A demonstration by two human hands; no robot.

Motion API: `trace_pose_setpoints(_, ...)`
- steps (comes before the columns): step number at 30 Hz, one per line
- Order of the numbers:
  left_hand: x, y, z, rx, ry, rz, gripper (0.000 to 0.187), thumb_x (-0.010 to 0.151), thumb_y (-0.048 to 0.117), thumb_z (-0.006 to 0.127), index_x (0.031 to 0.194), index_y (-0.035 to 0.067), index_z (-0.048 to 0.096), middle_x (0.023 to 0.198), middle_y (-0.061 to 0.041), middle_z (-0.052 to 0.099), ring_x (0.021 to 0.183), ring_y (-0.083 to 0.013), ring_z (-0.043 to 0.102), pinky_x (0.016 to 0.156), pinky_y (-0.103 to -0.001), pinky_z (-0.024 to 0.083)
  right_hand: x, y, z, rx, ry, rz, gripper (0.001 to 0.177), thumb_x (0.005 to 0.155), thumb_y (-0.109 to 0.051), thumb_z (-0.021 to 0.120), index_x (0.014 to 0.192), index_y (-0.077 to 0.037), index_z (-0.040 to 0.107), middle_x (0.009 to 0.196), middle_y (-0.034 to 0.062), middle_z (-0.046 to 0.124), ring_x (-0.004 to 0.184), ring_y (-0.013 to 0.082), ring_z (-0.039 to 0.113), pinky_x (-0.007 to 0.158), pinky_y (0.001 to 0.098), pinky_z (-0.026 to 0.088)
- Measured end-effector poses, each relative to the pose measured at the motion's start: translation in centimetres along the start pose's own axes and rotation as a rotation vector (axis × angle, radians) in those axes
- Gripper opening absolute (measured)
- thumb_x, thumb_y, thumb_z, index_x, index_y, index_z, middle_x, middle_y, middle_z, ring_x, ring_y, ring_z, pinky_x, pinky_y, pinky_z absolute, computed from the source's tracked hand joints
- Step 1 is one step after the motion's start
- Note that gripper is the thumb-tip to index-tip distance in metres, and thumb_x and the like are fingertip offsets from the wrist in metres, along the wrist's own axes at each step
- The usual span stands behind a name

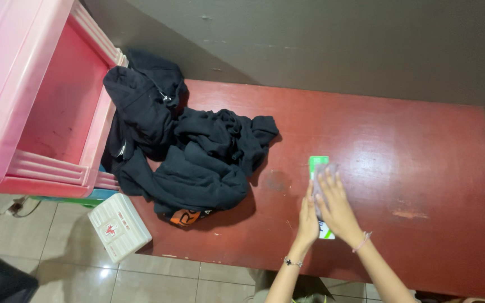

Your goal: The person folds a white garment on a red table and places it into an open suitcase. The person then wraps a small box with a cloth and places it into the suitcase.

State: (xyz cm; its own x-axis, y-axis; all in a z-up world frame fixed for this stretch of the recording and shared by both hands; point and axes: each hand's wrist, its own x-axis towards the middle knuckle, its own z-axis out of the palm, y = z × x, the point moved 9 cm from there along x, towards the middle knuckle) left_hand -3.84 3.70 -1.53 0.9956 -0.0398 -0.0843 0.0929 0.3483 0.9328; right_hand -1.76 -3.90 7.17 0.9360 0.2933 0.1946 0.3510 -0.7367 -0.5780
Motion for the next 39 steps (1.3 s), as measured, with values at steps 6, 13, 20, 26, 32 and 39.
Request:
trace_pose_setpoints(6, -0.6, 0.1, -1.5, 0.024, -0.019, 0.011, 0.066, 0.109, 0.050, 0.022, 0.163, 0.013, 0.027, 0.161, -0.020, 0.040, 0.148, -0.0307, 0.040, 0.121, -0.041, 0.031, -3.8, -0.4, 1.9, 0.042, -0.093, 0.072, 0.058, 0.102, -0.029, 0.046, 0.156, -0.011, 0.038, 0.169, 0.0125, 0.021, 0.157, 0.0387, 0.009, 0.124, 0.0471, 0.016)
trace_pose_setpoints(13, -2.7, 0.4, 0.6, 0.161, -0.091, 0.028, 0.062, 0.111, 0.047, 0.024, 0.162, 0.012, 0.029, 0.162, -0.021, 0.039, 0.149, -0.0312, 0.039, 0.122, -0.041, 0.029, -1.7, 4.8, 0.7, 0.137, 0.146, 0.187, 0.063, 0.103, -0.029, 0.049, 0.159, -0.006, 0.031, 0.169, 0.0215, 0.021, 0.157, 0.0379, 0.016, 0.124, 0.0460, 0.018)
trace_pose_setpoints(20, -1.5, 0.6, 0.4, 0.173, -0.040, -0.013, 0.066, 0.109, 0.046, 0.026, 0.164, 0.010, 0.027, 0.156, -0.020, 0.045, 0.142, -0.0296, 0.046, 0.119, -0.039, 0.034, -3.3, 5.5, 1.5, 0.409, 0.170, 0.312, 0.066, 0.105, -0.031, 0.047, 0.160, -0.003, 0.024, 0.168, 0.0226, 0.023, 0.156, 0.0364, 0.022, 0.124, 0.0438, 0.019)
trace_pose_setpoints(26, 0.0, 1.0, -0.9, -0.060, -0.033, 0.002, 0.067, 0.108, 0.049, 0.029, 0.162, 0.010, 0.025, 0.166, -0.015, 0.033, 0.151, -0.0273, 0.036, 0.121, -0.038, 0.032, -4.8, 0.4, 1.6, 0.190, 0.048, 0.110, 0.059, 0.102, -0.027, 0.050, 0.157, -0.012, 0.037, 0.171, 0.0171, 0.016, 0.157, 0.0369, 0.011, 0.123, 0.0475, 0.014)
trace_pose_setpoints(32, 0.0, 2.8, -0.6, -0.009, -0.040, 0.048, 0.066, 0.109, 0.048, 0.028, 0.162, 0.009, 0.028, 0.166, -0.016, 0.034, 0.152, -0.0273, 0.035, 0.122, -0.039, 0.030, -3.7, -0.6, 0.5, 0.194, 0.033, 0.093, 0.060, 0.102, -0.028, 0.049, 0.158, -0.012, 0.034, 0.171, 0.0152, 0.014, 0.158, 0.0350, 0.009, 0.124, 0.0475, 0.014)
trace_pose_setpoints(39, -1.9, 3.0, 1.7, 0.183, -0.091, 0.025, 0.062, 0.110, 0.045, 0.027, 0.162, 0.011, 0.032, 0.151, -0.020, 0.049, 0.137, -0.0292, 0.050, 0.117, -0.038, 0.035, 0.8, 3.6, -2.1, 0.286, 0.196, 0.260, 0.066, 0.102, -0.031, 0.049, 0.161, -0.010, 0.027, 0.170, 0.0193, 0.016, 0.155, 0.0356, 0.018, 0.123, 0.0456, 0.021)
